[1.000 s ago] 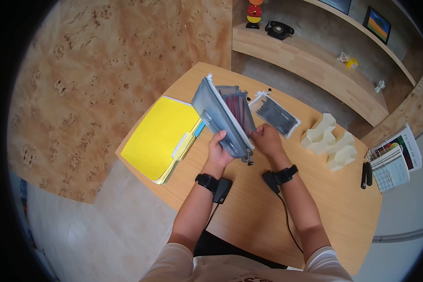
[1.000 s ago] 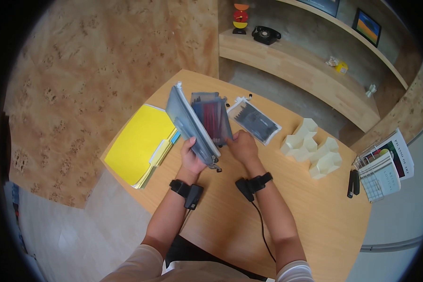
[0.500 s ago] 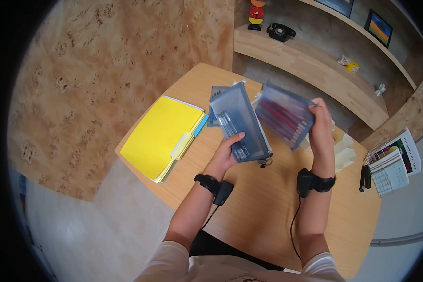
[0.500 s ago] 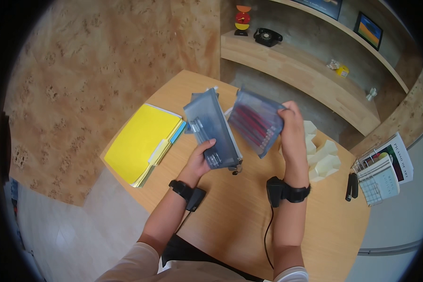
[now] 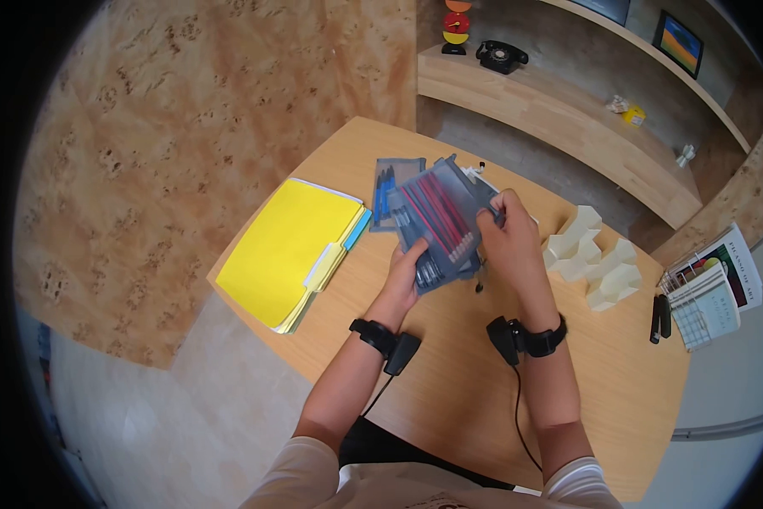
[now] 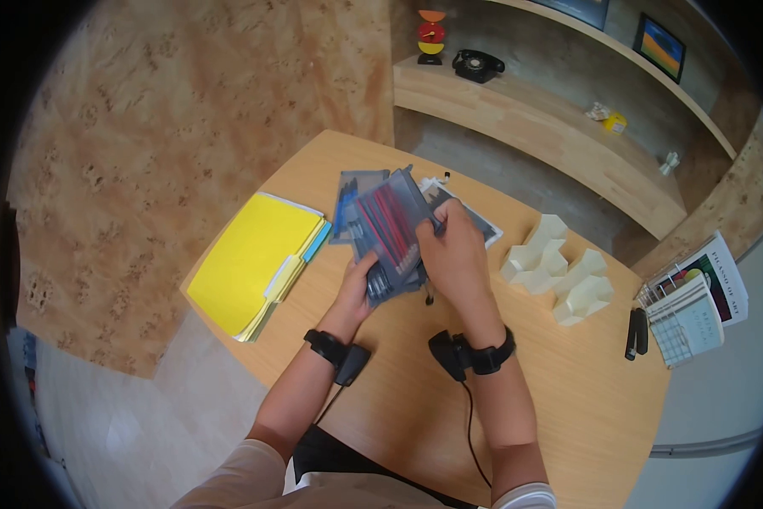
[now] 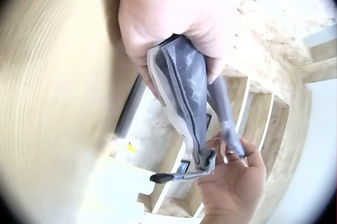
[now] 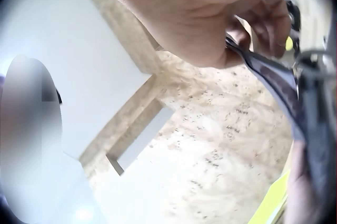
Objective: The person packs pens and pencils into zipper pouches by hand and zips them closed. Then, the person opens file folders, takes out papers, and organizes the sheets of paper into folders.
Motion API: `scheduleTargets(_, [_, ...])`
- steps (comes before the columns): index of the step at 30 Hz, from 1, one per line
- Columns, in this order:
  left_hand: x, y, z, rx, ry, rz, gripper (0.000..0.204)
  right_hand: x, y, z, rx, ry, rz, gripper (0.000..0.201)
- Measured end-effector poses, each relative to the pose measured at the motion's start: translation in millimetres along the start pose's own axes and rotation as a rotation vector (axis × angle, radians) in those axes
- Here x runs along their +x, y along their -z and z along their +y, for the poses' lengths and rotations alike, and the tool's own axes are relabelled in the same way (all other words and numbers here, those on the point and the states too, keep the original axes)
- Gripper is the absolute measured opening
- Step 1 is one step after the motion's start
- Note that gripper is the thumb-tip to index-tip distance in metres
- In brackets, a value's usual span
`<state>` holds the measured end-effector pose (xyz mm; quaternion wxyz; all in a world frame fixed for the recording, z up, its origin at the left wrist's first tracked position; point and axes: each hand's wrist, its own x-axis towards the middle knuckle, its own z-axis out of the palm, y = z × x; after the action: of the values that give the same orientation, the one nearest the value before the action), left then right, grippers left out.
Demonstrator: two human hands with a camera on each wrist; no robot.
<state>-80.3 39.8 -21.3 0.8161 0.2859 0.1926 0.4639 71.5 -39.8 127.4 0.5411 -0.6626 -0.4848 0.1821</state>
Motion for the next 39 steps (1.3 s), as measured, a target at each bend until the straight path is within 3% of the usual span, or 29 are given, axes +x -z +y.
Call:
scheduleTargets(1, [1,1,1,-0.033,-0.010,-0.001,0.044,-1,4,0,-0.268,0.057,-0.042,0.023])
scheduleTargets(4, [6,5,0,0.010,-0.036,0.001,0.048,1,13,9,-0.326,0.028,-0.213,0.023])
scheduleTargets(6, [9,6,-1,0.094,-0.049,0.005,0.052,1,14,7,-0.373,0.031,-0.238,0.022])
scheduleTargets(8, [5,-2,3,-0.082,0.003,0.022,0.068,-1,16,5,-0.418,0.027,-0.260,0.021])
scheduleTargets(11, [1,-10,9,-0.085,0.033,0.090,0.082,-3,20,4,-0.534,0.076,-0.264,0.020])
scheduleTargets(18, [1,-8,10,-0.143,-0.017,-0.003,0.065,-10,19,1,-0.520,0.051,-0.413,0.024])
scheduleTargets(20, [0,-6,11,-0.054,0.042,0.023,0.061,-9,20,-2,-0.538,0.038,-0.426,0.027])
scheduleTargets(23, [-6,-10,18,-0.182,0.052,-0.030,0.055,6,29,4,-0.455,-0.086,-0.482,0.039])
scheduleTargets(25, [-6,-5,17,-0.232,0.064,-0.069,0.054,23,27,31,-0.115,-0.140,-0.350,0.048])
scheduleTargets(26, [-7,-1,17,-0.282,0.079,-0.110,0.052,32,24,50,0.018,-0.212,-0.339,0.042])
scheduleTargets(27, [-7,4,15,-0.286,0.072,-0.106,0.052,37,20,66,0.015,-0.209,-0.347,0.042])
scheduleTargets(29, [-8,20,10,-0.396,0.336,-0.384,0.048,47,7,99,0.031,-0.254,-0.382,0.036])
scheduleTargets(30, [-9,26,2,-0.422,0.416,-0.398,0.050,49,-1,125,-0.006,-0.214,-0.391,0.027])
scheduleTargets(31, [-13,24,1,-0.426,0.410,-0.397,0.050,45,-11,150,-0.125,0.271,-0.301,0.025])
scheduleTargets(33, [-24,13,2,-0.337,0.601,-0.409,0.052,28,-14,184,0.526,0.137,-0.370,0.034])
scheduleTargets(34, [-30,2,2,-0.302,0.599,-0.356,0.056,15,-20,163,0.928,-0.181,-0.398,0.037])
scheduleTargets(35, [-34,-1,6,-0.308,0.587,-0.358,0.056,7,-26,139,0.921,-0.178,-0.409,0.037])
scheduleTargets(37, [-34,-7,12,-0.169,0.649,-0.261,0.063,1,-40,106,1.344,-0.282,-0.609,0.035])
scheduleTargets(38, [-35,-10,14,-0.172,0.646,-0.263,0.063,7,-56,113,1.339,-0.281,-0.612,0.035])
scheduleTargets(39, [-37,-12,17,-0.158,0.619,-0.241,0.064,23,-82,134,0.796,-0.134,-0.449,0.028])
